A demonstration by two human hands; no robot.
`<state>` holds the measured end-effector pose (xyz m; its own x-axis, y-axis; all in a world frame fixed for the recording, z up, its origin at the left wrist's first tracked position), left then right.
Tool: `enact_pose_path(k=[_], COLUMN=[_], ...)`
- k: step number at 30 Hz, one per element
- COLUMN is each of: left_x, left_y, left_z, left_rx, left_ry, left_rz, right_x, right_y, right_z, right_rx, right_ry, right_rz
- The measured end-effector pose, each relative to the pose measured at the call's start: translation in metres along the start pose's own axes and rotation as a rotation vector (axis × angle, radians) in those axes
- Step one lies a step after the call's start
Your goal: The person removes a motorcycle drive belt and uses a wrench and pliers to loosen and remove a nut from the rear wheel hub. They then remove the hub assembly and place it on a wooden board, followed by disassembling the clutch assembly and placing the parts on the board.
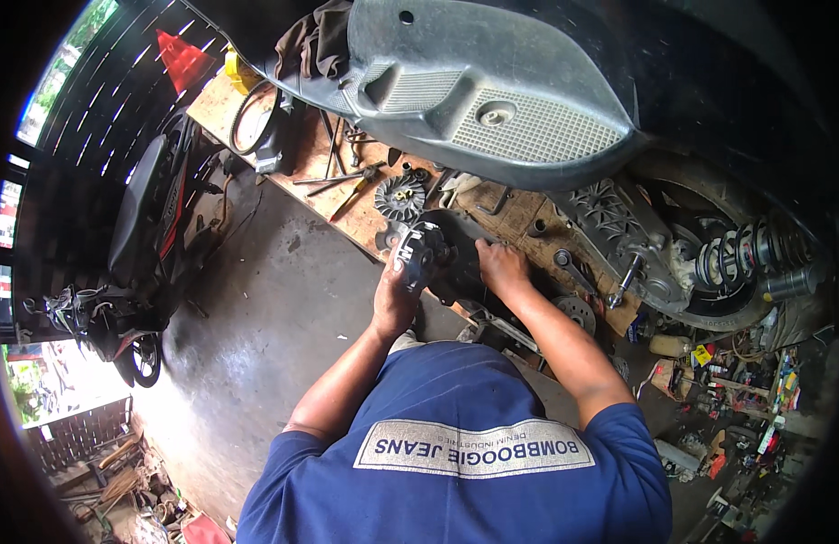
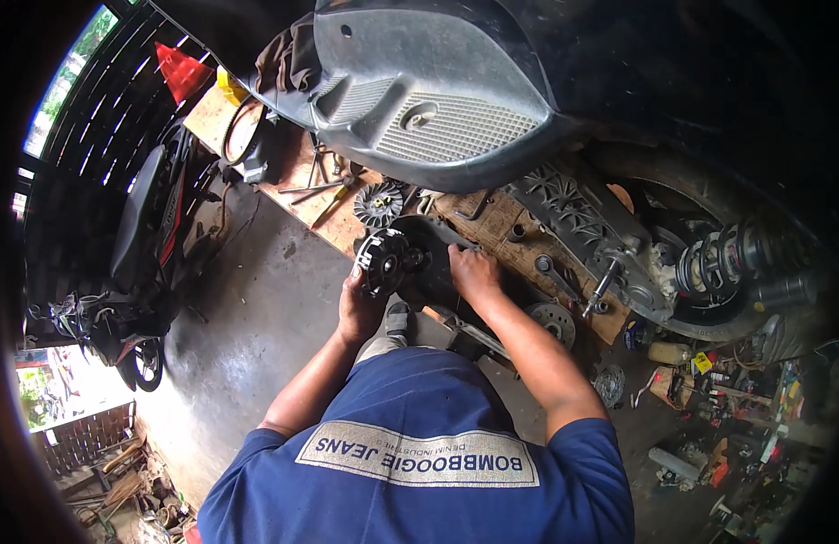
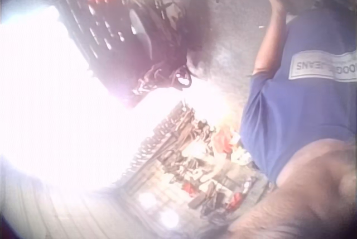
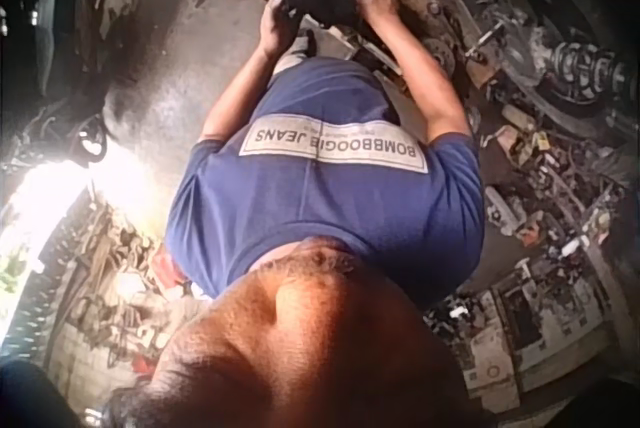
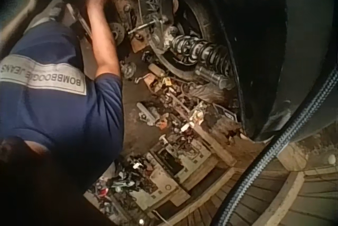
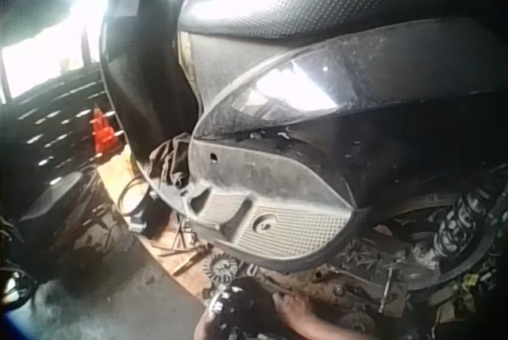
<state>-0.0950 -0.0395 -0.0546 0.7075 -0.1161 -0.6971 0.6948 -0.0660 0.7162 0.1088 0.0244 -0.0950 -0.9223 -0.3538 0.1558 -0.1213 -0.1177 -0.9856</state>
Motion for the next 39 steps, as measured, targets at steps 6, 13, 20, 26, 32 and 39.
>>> enact_pose_path(k=[6, 13, 20, 26, 32, 39], left_x=[-0.002, -0.004, -0.001, -0.004, -0.003, -0.003], left_y=[0.0, -0.002, -0.012, -0.005, -0.006, -0.003], left_z=[-0.005, -0.01, -0.012, -0.013, -0.012, -0.011], left_rx=[-0.015, 0.03, 0.039, 0.023, 0.003, -0.014], left_ry=[-0.051, -0.057, -0.099, -0.109, -0.115, -0.091], left_rz=[0.038, 0.044, 0.023, 0.063, 0.0, -0.08], right_x=[-0.007, -0.019, -0.05, -0.092, -0.074, -0.052], right_y=[0.009, -0.011, -0.027, 0.015, 0.001, -0.016], right_z=[0.003, -0.003, -0.017, -0.053, -0.081, -0.086], right_rx=[-0.031, 0.022, 0.13, 0.105, -0.126, -0.05], right_ry=[0.04, 0.394, 0.76, 0.729, 0.246, 0.232], right_rz=[-0.037, -1.173, -1.747, -1.397, -0.124, -0.397])
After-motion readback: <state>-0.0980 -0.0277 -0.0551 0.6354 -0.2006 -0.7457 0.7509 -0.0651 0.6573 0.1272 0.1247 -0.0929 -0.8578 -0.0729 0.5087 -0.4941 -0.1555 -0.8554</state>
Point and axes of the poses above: each hand's wrist, its own z-axis away from the middle knuckle, its own y-axis out of the palm, x = y × z, the point moved 3 cm from there along -z, towards the middle knuckle, and after that the axes turned 1 degree about -z, right-handed, at the moved point
